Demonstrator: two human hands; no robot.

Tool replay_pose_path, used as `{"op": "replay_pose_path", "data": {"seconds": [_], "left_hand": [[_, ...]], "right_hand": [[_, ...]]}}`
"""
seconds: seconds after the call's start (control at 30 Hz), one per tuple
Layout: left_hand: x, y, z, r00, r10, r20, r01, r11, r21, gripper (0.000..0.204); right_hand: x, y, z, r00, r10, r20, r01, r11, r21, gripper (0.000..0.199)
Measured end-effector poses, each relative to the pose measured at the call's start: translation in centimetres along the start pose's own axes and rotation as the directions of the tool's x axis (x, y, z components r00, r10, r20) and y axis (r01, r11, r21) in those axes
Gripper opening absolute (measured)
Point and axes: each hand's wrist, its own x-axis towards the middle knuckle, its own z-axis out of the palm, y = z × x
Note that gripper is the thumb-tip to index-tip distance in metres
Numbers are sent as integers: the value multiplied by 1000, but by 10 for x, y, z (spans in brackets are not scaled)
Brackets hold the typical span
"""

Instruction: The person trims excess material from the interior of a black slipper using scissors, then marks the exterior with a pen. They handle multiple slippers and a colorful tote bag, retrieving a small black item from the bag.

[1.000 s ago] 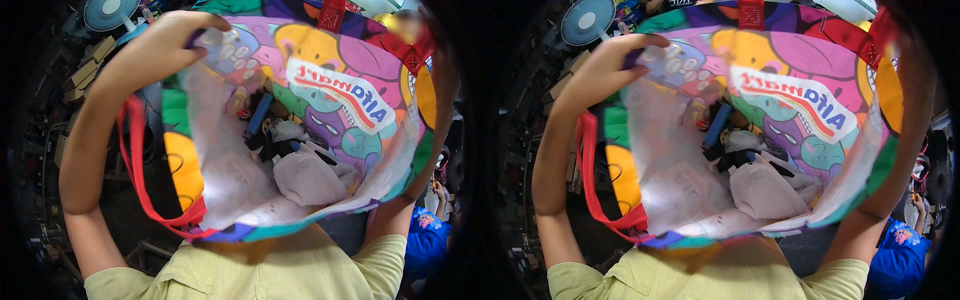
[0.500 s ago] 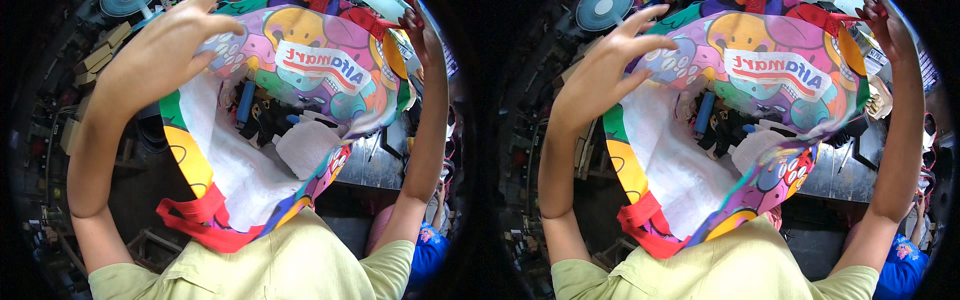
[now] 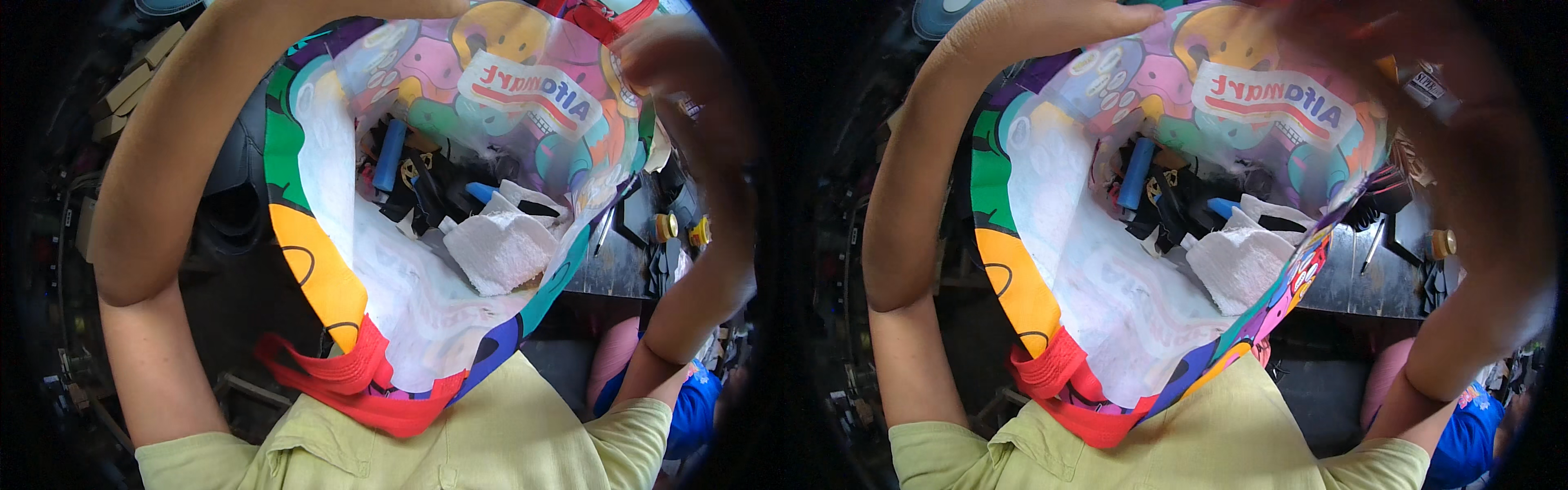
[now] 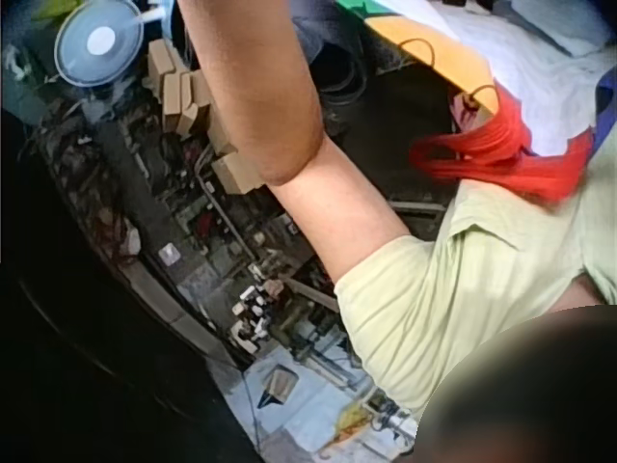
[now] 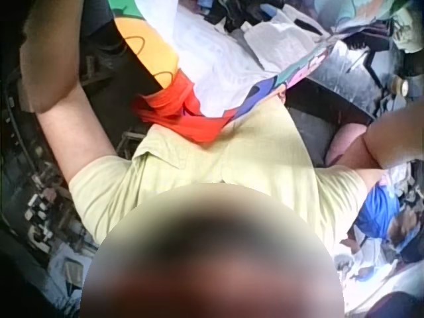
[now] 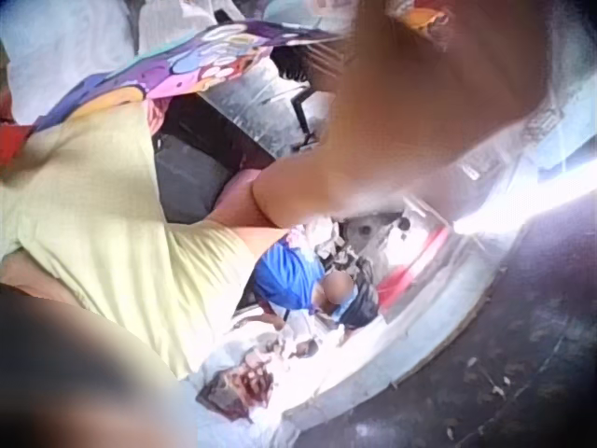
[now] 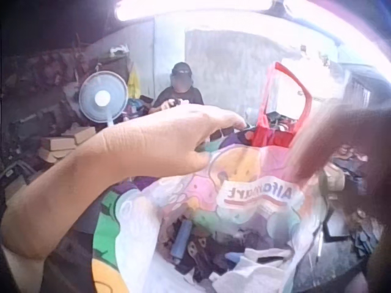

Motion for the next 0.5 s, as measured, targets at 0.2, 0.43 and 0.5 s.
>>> {"op": "replay_pose_path", "data": {"seconds": [0.2, 0.43, 0.5], "left_hand": [[9, -7, 9, 979, -168, 116, 176, 982, -62, 41], [1, 5, 25, 991, -21, -129, 8, 995, -100, 35], [-6, 7, 27, 989, 12, -148, -26, 995, -94, 35]], "right_hand": [[-12, -7, 104, 646, 336, 685, -308, 936, -168, 52], [-48, -17, 110, 494, 453, 742, -481, 853, -201, 93], [-56, -21, 111, 569, 435, 697, -478, 865, -150, 92]]}}
